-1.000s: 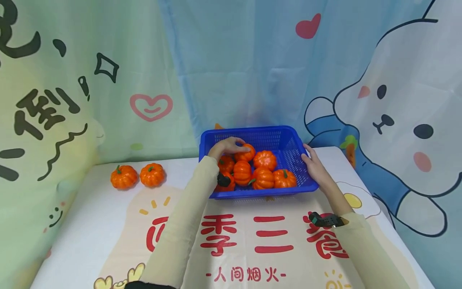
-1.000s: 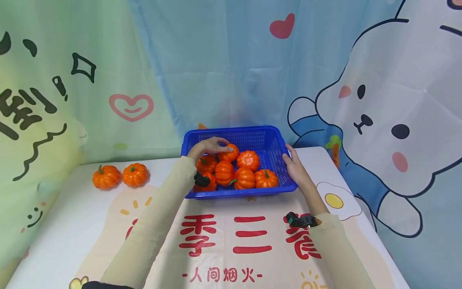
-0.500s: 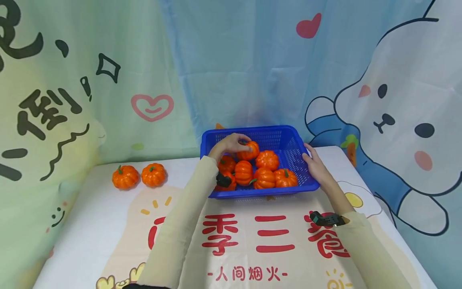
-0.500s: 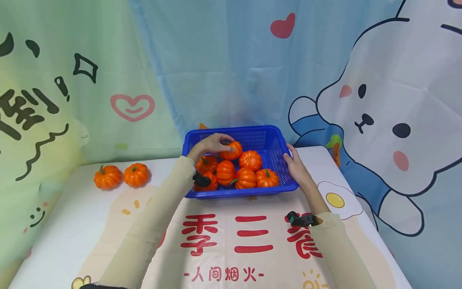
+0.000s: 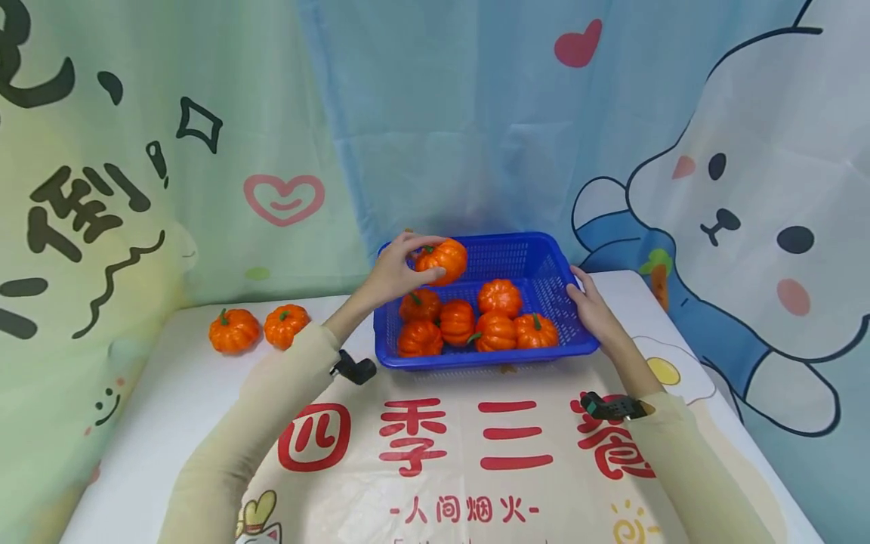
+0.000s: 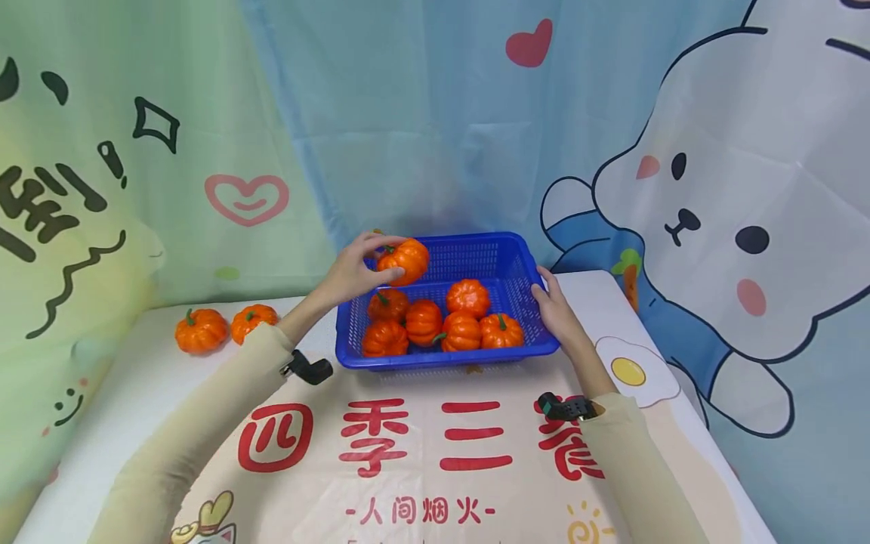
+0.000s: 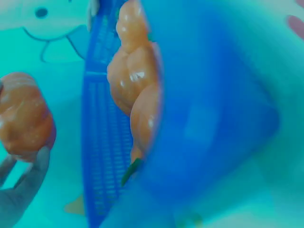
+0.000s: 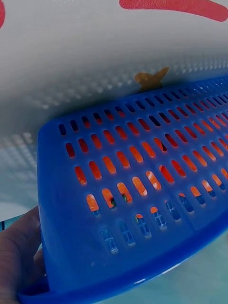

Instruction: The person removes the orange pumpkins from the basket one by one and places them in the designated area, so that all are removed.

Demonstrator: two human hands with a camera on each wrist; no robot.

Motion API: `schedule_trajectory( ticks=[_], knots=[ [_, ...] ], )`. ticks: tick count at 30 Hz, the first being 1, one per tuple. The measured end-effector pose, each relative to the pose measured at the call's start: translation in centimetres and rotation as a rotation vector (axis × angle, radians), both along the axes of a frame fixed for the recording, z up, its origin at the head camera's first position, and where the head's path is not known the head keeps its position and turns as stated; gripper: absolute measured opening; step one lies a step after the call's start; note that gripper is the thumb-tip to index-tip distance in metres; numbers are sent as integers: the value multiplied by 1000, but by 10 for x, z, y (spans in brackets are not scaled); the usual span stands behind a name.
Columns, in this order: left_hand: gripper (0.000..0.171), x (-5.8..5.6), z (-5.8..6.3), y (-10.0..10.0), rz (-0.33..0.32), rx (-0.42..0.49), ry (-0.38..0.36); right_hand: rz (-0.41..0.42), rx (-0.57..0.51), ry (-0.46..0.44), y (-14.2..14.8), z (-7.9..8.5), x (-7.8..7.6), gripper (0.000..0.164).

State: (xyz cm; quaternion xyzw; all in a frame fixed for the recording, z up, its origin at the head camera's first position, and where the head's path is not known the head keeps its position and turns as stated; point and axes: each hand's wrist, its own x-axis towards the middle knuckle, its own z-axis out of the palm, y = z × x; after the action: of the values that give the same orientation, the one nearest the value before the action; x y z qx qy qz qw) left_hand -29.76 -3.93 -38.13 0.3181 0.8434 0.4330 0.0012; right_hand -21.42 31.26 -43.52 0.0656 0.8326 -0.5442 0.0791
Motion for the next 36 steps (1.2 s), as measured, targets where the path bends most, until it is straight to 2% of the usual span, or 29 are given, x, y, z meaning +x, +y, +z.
schedule_trajectory(
  ticks=[4, 9, 12, 15, 18, 19, 22, 26, 30, 33, 36],
  knots=[
    [48, 25, 5, -36, 31, 28, -5, -1, 36, 9, 6, -16, -9, 60],
    [49, 53, -2, -83, 83, 39, -15, -10, 64, 18, 6, -20, -10, 60],
    [49, 68, -7, -110, 146, 49, -3, -9, 61, 21, 6, -19, -10, 61],
    [50, 78, -11, -135, 224, 26, 27, -3, 33, 16, -2, -2, -3, 59],
    [50, 84, -18, -151, 287, -6, 35, -1, 4, 11, -2, 6, -2, 58],
    [51, 86, -22, -155, 302, -19, 38, -1, 4, 5, -2, 7, -2, 58],
    [51, 89, -34, -160, 329, -41, 32, -6, 23, 6, 7, -7, -10, 59],
    [53, 89, -51, -155, 349, -73, -6, 2, 38, 25, 10, -14, -11, 60],
    [63, 84, -64, -145, 383, -119, -54, 8, 38, 25, 9, -17, -7, 60],
    [70, 78, -70, -137, 415, -146, -59, 2, 45, 13, 8, -18, -6, 60],
    [69, 71, -75, -128, 441, -183, -42, 3, 43, 8, 8, -18, -6, 60]
  ],
)
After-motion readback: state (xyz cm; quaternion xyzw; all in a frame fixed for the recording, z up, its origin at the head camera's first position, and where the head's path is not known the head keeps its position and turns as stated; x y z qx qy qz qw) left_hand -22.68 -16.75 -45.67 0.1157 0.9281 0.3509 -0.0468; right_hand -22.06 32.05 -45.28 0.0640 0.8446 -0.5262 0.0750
